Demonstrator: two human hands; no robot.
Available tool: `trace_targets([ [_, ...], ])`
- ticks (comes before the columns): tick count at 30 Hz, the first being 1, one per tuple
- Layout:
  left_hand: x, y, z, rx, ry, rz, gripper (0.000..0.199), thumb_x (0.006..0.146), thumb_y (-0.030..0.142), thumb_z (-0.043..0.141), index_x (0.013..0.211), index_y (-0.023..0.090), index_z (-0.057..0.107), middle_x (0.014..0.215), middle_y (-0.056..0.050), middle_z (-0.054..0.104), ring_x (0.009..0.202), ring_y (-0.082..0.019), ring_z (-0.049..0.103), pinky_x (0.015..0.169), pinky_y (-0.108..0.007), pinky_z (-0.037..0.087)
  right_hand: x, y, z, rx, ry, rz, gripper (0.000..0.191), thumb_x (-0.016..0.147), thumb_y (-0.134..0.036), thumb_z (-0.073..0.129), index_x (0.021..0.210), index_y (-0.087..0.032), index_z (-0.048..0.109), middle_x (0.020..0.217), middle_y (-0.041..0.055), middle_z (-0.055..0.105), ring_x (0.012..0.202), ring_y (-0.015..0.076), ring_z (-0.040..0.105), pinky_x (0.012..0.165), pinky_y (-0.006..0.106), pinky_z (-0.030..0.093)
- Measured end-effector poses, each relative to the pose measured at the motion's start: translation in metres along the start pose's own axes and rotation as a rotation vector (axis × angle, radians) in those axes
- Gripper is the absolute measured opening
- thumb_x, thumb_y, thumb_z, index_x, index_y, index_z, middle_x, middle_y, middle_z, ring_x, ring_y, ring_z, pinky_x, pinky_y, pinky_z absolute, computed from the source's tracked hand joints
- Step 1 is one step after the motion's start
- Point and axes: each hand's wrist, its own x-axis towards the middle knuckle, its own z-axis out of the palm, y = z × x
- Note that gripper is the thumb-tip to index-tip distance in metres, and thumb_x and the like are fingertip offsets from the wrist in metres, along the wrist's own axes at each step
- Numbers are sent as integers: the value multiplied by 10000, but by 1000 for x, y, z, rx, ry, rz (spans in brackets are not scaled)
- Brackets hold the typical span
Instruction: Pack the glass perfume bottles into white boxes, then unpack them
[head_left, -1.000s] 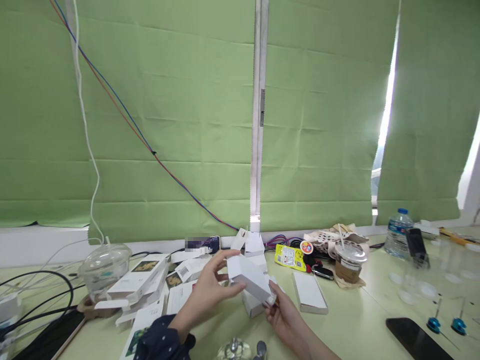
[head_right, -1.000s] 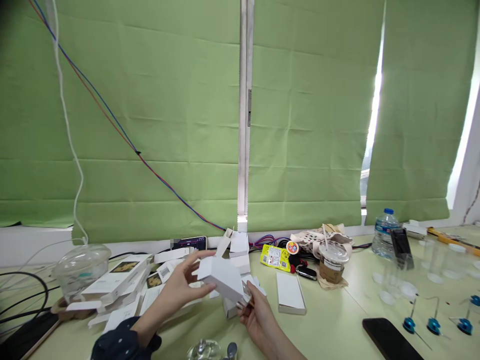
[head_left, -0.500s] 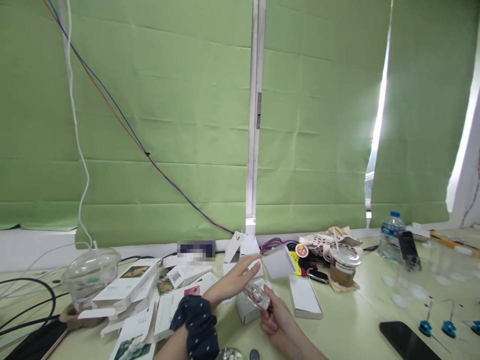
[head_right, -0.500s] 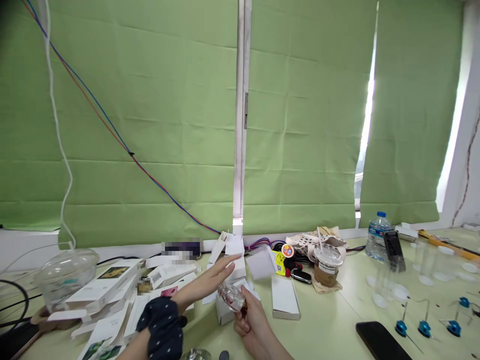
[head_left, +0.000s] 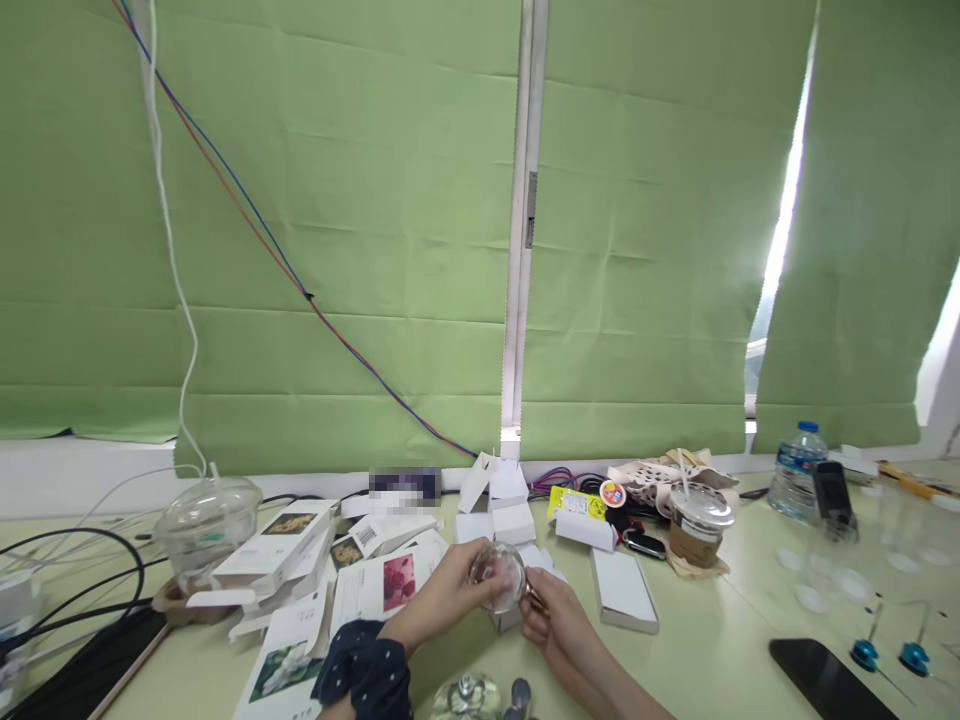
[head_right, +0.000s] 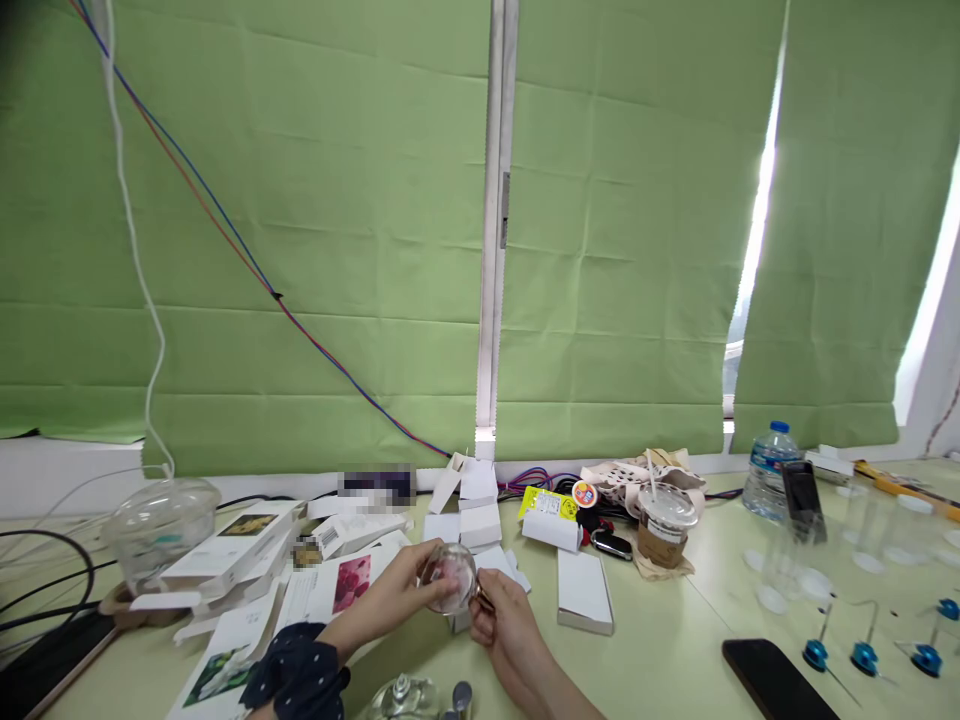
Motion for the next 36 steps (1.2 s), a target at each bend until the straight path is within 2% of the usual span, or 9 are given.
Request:
trace_targets([
  [7,-4,-2,-9,-126,-47,-88,269,697,380,746,728,160,595,659,36,586,633,-139,517,603,-243,381,-5,-7,-6,-3,-67,-57,429,556,-440,894,734,-154,627,596,-21,618,525,71,479,524,195,349],
  [12,-19,-14,-9,-220,-18,-134,279,661,291,765,711,190,509,653,51,588,617,-127,524,578,-226,373,-7,-6,-6,-56,-120,-118,372,564,-376,903,674,-154,626,693,15,691,618,106,542,591,222,371],
  [16,-34,-28,-4,-308,26,-164,285,645,216,763,706,199,485,655,56,581,613,-116,520,574,-220,368,-12,-5,-4,-237,-240,-137,323,636,-372,862,709,-158,632,778,49,733,725,147,598,674,250,397],
  [20,-50,-33,2,-410,89,-214,312,654,229,780,711,202,474,672,41,596,630,-127,566,604,-241,411,-18,-13,-4,-361,-319,-79,325,611,-320,870,738,-179,607,834,54,746,787,173,619,693,270,424],
  [25,-65,-28,11,-507,139,-290,321,649,197,777,729,210,467,753,8,656,707,-163,626,638,-266,452,-21,-22,-8,-606,-356,39,288,593,-263,840,796,-159,664,845,77,742,830,203,609,678,288,450],
  [31,-72,-16,10,-574,70,-322,261,643,90,699,778,201,506,745,39,631,728,-144,585,669,-248,414,-20,-20,-10,-762,-379,90,210,533,-139,766,736,-153,714,772,45,726,777,184,590,677,279,453],
  [33,-73,-14,9,-588,39,-323,260,619,36,628,787,200,517,775,39,626,770,-144,572,690,-241,398,-21,-19,-8,-770,-390,104,201,523,-138,762,719,-153,720,749,36,718,759,178,593,689,281,455],
  [36,-74,-12,10,-602,2,-349,240,627,46,548,813,197,538,811,23,618,810,-155,562,734,-259,390,-22,-19,-7,-777,-391,123,173,545,-165,749,716,-155,726,724,24,702,734,165,594,688,274,452],
])
